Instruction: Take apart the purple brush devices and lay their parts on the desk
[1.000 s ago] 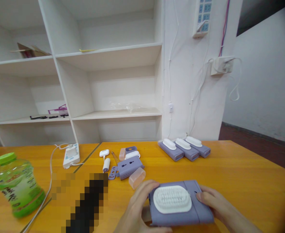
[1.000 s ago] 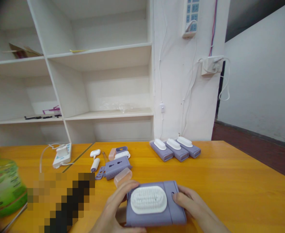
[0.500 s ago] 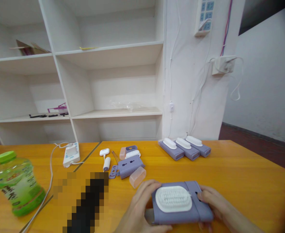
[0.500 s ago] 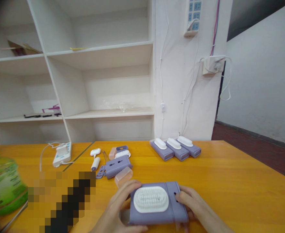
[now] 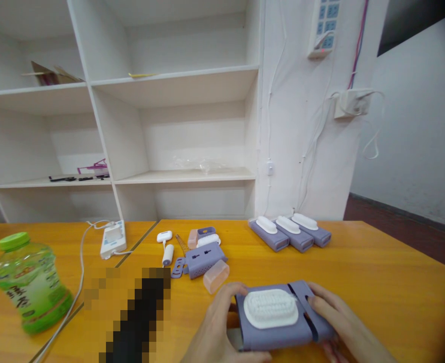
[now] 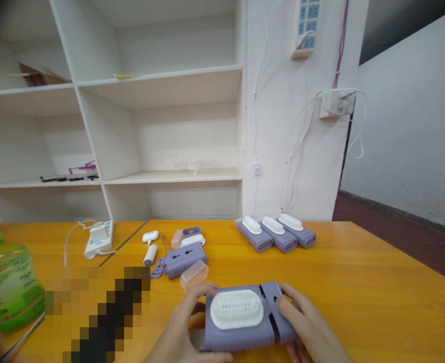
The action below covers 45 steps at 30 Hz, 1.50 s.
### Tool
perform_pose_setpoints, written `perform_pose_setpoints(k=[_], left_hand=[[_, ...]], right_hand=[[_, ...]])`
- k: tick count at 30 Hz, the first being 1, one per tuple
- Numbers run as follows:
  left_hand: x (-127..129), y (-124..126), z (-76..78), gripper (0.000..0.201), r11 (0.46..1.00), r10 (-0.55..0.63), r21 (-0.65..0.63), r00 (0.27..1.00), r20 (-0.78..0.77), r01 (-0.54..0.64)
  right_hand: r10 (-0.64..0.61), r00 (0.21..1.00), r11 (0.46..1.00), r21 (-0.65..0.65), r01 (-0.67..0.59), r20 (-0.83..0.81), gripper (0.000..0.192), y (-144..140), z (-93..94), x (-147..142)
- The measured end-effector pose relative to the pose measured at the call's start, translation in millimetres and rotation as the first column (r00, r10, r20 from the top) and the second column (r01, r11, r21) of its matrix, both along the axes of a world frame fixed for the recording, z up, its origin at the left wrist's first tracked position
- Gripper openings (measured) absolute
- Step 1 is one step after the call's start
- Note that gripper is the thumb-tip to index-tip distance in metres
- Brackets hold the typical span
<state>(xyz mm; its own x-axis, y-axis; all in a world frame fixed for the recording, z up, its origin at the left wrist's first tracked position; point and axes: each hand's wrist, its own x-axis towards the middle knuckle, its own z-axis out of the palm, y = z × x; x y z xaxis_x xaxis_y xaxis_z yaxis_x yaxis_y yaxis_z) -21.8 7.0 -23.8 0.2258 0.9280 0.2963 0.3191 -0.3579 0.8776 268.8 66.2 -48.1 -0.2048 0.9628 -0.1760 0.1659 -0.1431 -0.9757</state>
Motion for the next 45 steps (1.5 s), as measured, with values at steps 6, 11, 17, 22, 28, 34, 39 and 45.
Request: perform_pose_setpoints(k=[6,11,17,22,28,34,39,45], left_hand=[[9,12,-24.1,0.084,0.996,-0.067,0.070,0.961,0.270,0.049],[17,23,-40.4,0.053,0.996,0.052,-0.089,0.933,0.356,-0.022],[18,3,-31.7,0.075,0.999,-0.034,0.004,0.969,0.245,0.034],[10,6,-34.0,0.080,0.999,0.032,-0.015,0.999,0.012,-0.032],[-16,-3,12.3,0.101,0.998,-0.028,-0.068,0.923,-0.384,0.002],[-12,-9,45.9,0.031,0.993,0.111,0.114,0.716,-0.690,-0.045],[-10,16,20.1,0.030,0.853,0.499,0.458,0.652,-0.571,-0.251],[-24,27,10.4,0.031,0.811,0.582,0.368,0.689,-0.431,-0.455]], right_hand=[[-0.047,0.978,0.985,-0.172,0.012,-0.203,0.097,5,-3.3,-11],[0.001,0.921,0.960,-0.257,-0.110,-0.391,0.071,-11,22.7,-18],[-0.015,0.925,0.965,-0.247,-0.086,-0.381,0.071,-23,34.9,-31],[-0.061,0.929,0.983,-0.182,-0.007,-0.365,0.062,-22,36.7,-32],[-0.238,0.899,0.970,-0.138,0.200,-0.368,0.048,-6,47.1,-8],[-0.356,0.812,0.933,-0.229,0.278,-0.462,0.039,7,46.6,8],[-0.357,0.824,0.934,-0.194,0.301,-0.440,0.034,0,51.3,0],[-0.322,0.837,0.947,-0.171,0.273,-0.442,0.037,-4,54.1,-6]])
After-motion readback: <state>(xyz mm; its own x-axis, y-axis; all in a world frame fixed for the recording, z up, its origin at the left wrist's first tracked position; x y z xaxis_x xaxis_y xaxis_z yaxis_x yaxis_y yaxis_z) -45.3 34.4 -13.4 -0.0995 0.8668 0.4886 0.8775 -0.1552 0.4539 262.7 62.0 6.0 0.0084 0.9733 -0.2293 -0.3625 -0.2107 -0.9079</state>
